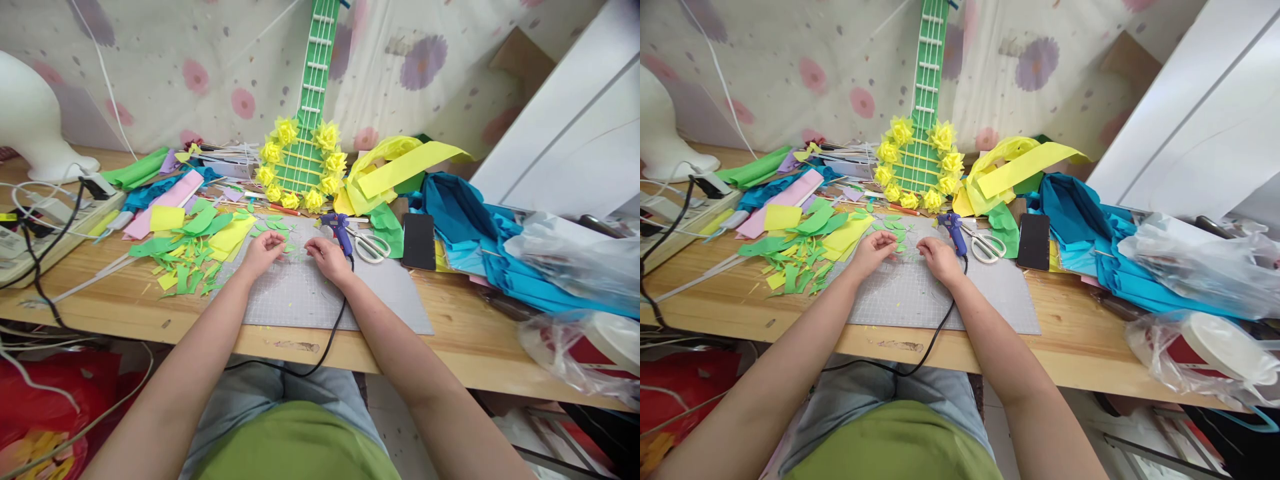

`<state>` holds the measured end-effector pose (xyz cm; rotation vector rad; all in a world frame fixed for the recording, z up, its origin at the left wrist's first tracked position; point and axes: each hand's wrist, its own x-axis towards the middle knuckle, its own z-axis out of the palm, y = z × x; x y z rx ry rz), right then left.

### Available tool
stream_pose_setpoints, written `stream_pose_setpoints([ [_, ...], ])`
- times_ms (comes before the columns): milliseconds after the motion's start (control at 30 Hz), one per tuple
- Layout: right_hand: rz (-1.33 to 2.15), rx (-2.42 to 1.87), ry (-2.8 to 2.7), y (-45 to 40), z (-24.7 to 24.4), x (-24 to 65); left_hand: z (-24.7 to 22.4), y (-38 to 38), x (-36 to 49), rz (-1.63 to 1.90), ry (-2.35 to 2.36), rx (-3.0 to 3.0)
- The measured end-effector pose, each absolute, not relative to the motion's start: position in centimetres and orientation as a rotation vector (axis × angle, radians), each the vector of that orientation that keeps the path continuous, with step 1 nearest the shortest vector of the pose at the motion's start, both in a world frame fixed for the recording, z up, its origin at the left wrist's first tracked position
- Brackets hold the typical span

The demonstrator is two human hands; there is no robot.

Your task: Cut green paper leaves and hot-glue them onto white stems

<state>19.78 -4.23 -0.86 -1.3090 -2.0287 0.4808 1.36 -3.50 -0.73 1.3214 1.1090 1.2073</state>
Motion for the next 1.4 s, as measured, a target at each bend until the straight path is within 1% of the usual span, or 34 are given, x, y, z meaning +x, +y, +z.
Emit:
stream_pose_setpoints([
  [233, 0.466, -1.279, -2.054, -4.3, -0.7, 19.4, 0.1, -4.1, 1.8, 1.14, 1.077, 1.239],
  [833, 0.451, -1.271, -2.07, -4.4, -0.7, 19.3, 0.1, -4.0, 1.9, 1.129, 1.115, 1.131],
  [1233, 0.529, -1.304, -2.042, -4.3, -1.1, 17.9, 0.8, -3.3, -0.1, 1.315, 1.242, 1.142],
  [1400, 0.401, -1.343, -2.107, -4.4, -1.5, 18.0, 0.2, -2.0, -2.8, 1.426, 1.504, 1.208],
])
